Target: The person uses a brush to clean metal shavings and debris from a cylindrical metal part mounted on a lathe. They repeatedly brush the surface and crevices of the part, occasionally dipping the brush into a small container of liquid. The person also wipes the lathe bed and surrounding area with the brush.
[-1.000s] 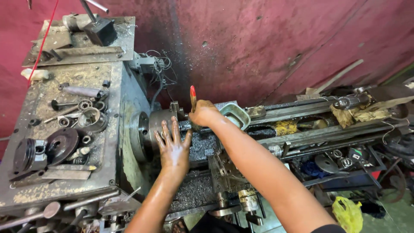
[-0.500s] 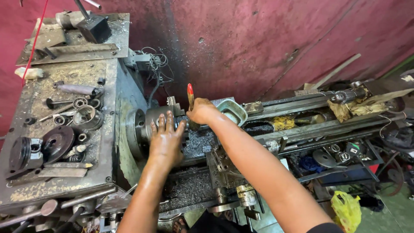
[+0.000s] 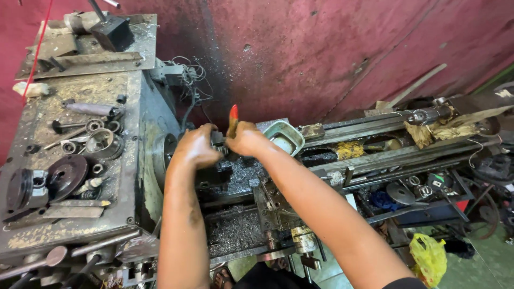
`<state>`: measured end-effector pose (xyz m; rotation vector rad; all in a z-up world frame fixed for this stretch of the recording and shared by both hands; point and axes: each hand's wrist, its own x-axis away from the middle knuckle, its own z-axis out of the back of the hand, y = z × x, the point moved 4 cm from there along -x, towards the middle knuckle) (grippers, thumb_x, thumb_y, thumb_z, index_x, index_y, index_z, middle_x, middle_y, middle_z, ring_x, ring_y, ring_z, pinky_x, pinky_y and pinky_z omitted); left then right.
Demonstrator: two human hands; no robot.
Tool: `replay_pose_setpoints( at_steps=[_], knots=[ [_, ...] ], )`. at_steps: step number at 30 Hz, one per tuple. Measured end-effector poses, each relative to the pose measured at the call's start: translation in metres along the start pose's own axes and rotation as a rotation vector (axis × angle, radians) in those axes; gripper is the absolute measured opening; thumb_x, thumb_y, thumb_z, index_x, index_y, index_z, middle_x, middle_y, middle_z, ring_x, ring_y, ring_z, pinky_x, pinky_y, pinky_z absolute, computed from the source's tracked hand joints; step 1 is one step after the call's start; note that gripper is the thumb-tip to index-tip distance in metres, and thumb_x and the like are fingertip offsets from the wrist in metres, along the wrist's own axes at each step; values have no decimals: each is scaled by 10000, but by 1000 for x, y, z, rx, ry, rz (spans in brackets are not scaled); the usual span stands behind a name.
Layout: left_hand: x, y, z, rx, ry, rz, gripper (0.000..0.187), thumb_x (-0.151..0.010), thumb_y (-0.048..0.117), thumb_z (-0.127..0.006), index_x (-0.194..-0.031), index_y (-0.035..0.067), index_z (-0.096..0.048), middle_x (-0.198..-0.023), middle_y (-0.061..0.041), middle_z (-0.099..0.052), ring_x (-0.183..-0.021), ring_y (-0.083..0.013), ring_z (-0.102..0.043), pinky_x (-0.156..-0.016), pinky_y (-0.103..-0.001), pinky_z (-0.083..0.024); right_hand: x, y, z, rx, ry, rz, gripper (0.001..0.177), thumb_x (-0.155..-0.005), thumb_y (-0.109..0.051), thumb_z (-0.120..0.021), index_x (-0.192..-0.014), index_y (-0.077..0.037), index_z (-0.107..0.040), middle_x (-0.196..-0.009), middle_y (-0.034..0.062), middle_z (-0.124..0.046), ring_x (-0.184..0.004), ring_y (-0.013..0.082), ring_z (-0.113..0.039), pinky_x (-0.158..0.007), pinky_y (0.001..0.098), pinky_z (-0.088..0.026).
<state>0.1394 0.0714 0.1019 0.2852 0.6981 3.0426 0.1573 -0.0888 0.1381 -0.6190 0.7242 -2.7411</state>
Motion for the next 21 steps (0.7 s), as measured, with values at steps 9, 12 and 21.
replay_pose_setpoints(
  at_steps=[9, 12, 21],
  knots=[
    [13, 10, 6, 52, 94, -58, 627, -871, 459, -629, -1377, 91, -606, -1340, -236, -669, -1353, -418, -561, -1229, -607, -253, -19, 34, -33, -174, 191, 40, 307, -809, -475, -637, -978, -251, -763, -994, 67, -775, -1084, 249, -728, -958, 390, -597],
    [3, 12, -15, -17, 222, 8, 531, -989, 491, -436, -1298, 117, -652, -1230, -216, -712, -1299, -375, -608, -1187, -538, -350, 17, 22, -18, -924, 89, 189, 319, -889, -205, -650, -992, 88, -722, -983, 322, -707, -814, 370, -751, -624, 423, -670],
    [68, 94, -20, 100, 510, -246, 352, -995, 337, -549, -1229, 128, -710, -1034, -203, -737, -1085, -427, -660, -989, -542, -498, 88, 66, 17, -541, 546, 672, 138, -923, -115, -646, -983, -45, -749, -846, 206, -751, -856, 359, -760, -786, 431, -616]
  ],
)
